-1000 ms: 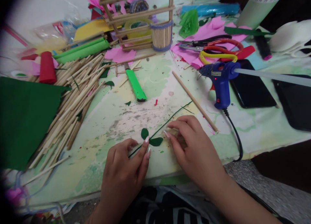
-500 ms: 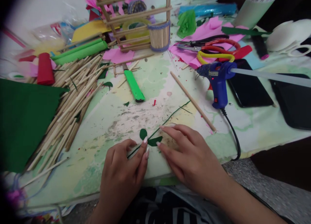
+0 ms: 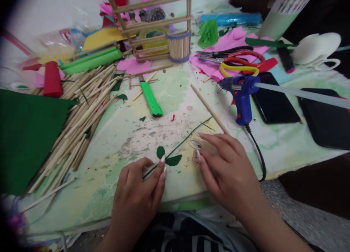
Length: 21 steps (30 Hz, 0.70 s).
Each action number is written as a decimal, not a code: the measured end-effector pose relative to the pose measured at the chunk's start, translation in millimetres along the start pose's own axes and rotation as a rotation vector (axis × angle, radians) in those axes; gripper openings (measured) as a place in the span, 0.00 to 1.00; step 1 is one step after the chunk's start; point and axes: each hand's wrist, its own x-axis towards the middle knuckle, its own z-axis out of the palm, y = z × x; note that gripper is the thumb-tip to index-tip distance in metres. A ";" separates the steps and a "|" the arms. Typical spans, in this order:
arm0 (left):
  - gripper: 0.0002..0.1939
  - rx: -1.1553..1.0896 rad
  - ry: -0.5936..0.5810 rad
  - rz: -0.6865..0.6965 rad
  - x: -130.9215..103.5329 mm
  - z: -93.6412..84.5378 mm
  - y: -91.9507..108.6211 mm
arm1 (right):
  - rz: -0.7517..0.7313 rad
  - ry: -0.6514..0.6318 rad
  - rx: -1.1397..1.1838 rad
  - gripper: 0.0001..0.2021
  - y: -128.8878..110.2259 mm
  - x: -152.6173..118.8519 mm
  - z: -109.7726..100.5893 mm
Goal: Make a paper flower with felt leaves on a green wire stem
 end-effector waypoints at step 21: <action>0.15 -0.236 0.368 -0.121 -5.0 -4.0 -9.6 | 0.445 -0.125 0.926 0.05 -11.5 23.3 6.5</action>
